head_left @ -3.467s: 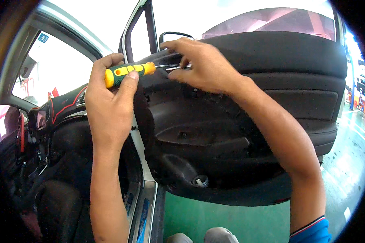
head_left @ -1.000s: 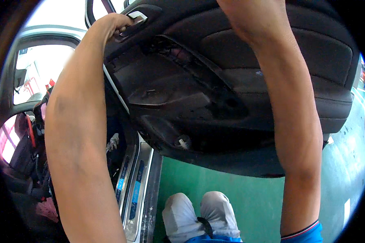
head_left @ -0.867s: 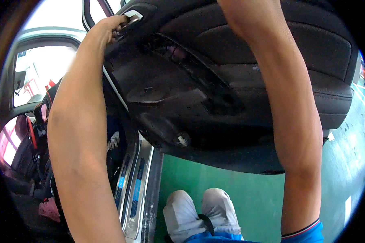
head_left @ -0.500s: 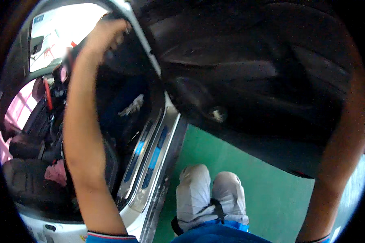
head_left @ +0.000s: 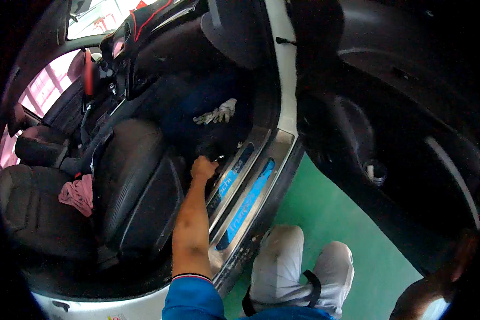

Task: The person removes a trim piece from the car door panel using a prying tool, then uses a screwdriver to unscrew the door handle. The person walks through the garage and retrieves a tool from a toolbox.

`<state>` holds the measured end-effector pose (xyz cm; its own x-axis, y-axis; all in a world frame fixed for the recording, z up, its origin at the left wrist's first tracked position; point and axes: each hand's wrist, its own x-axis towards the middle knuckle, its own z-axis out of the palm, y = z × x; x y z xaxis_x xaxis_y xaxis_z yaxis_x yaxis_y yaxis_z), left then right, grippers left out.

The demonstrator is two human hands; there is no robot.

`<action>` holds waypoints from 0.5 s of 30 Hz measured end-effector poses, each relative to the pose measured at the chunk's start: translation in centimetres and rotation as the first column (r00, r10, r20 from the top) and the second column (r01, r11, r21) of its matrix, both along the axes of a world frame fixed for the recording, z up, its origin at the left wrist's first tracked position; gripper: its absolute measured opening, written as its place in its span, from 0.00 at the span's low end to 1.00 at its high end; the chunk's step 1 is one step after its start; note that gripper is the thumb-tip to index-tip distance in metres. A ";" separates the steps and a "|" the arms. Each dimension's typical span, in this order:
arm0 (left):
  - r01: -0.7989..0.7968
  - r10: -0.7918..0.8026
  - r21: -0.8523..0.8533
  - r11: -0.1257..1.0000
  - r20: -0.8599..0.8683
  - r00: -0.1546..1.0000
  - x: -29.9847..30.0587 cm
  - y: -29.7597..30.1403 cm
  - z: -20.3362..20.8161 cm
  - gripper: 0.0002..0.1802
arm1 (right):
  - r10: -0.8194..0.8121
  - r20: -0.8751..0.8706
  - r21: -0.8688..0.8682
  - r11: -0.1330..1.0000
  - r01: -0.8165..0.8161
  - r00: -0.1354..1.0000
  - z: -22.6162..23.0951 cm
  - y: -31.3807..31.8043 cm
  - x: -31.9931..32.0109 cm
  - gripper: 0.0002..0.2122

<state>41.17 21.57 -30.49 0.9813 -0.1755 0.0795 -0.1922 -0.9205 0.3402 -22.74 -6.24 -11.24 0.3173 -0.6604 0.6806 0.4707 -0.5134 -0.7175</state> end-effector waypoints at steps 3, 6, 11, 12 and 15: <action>0.039 -0.042 0.040 0.998 0.089 0.995 3.1 -1.3 -0.9 0.24 | 0.191 -0.252 -0.150 0.961 -0.234 0.949 1.8 2.1 7.1 0.28; 0.118 -0.118 0.067 0.991 0.007 0.993 5.1 -4.9 -0.3 0.21 | 0.367 -0.197 -0.209 0.890 -0.405 0.909 0.9 4.4 15.3 0.15; 0.196 -0.195 0.215 0.957 -0.025 0.980 8.4 -6.3 -2.4 0.15 | 0.356 -0.429 -0.183 0.866 -0.465 0.830 -2.9 3.8 21.8 0.14; 0.124 -0.130 0.225 0.966 0.016 0.991 10.1 -3.2 -4.3 0.13 | 0.488 -0.362 -0.115 0.823 -0.557 0.795 -4.0 4.1 24.0 0.14; 0.359 -0.369 0.097 0.928 0.132 0.920 5.6 -8.8 2.1 0.12 | 0.235 -0.493 -0.350 0.828 -0.439 0.837 -4.4 3.3 25.1 0.13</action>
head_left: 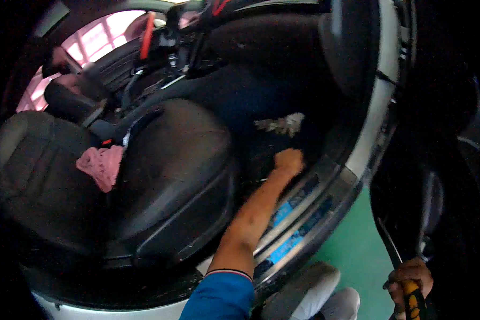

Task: The person removes a trim piece from the car door panel using a prying tool, then uses a screwdriver to unscrew the door handle. The person walks through the garage and retrieves a tool from a toolbox.

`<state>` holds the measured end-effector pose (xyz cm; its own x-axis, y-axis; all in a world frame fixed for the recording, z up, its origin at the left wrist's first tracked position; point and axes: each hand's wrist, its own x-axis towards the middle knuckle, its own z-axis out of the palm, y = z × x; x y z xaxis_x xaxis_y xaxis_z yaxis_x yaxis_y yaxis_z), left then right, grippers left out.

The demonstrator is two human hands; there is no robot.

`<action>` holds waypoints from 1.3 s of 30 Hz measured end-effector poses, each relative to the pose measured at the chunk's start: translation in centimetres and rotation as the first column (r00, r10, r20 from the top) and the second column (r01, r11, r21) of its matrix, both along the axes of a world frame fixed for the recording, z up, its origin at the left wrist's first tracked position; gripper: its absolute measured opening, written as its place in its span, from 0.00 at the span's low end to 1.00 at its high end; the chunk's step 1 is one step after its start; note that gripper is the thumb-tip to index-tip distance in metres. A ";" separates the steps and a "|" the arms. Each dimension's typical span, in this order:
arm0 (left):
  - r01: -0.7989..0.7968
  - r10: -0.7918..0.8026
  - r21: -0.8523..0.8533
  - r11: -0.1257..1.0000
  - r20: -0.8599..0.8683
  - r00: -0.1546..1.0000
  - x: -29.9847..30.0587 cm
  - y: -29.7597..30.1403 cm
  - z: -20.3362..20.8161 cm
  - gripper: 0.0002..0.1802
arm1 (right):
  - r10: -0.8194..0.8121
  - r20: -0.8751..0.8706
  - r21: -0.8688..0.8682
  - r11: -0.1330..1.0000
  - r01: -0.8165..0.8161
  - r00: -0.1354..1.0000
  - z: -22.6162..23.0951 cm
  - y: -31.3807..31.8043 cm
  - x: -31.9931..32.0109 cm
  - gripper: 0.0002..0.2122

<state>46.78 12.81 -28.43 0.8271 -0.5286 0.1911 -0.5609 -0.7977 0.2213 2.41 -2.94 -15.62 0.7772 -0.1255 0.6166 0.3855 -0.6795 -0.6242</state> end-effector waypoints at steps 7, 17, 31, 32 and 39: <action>-0.035 0.106 -0.157 0.987 0.470 0.876 -16.0 14.0 24.3 0.11 | 0.098 -0.009 0.157 0.983 -0.095 0.995 1.4 0.1 4.5 0.11; -0.555 0.611 0.363 0.749 -0.055 0.789 -5.2 46.0 18.1 0.22 | 0.197 0.095 -0.070 0.979 -0.190 0.976 2.3 4.6 15.1 0.15; 0.171 -0.175 -0.146 0.974 -0.015 0.984 -25.1 14.3 24.0 0.40 | 0.011 0.367 -0.170 0.984 0.055 0.930 6.3 12.6 19.3 0.15; 0.132 -0.127 -0.175 0.976 0.042 0.991 -24.4 15.5 23.7 0.39 | 0.034 0.275 -0.190 0.982 0.019 0.961 7.0 13.6 19.5 0.18; -0.131 0.271 -0.598 0.790 0.150 0.951 -13.0 37.0 24.1 0.34 | 0.237 0.243 -0.137 0.968 -0.208 0.941 6.4 8.0 10.6 0.28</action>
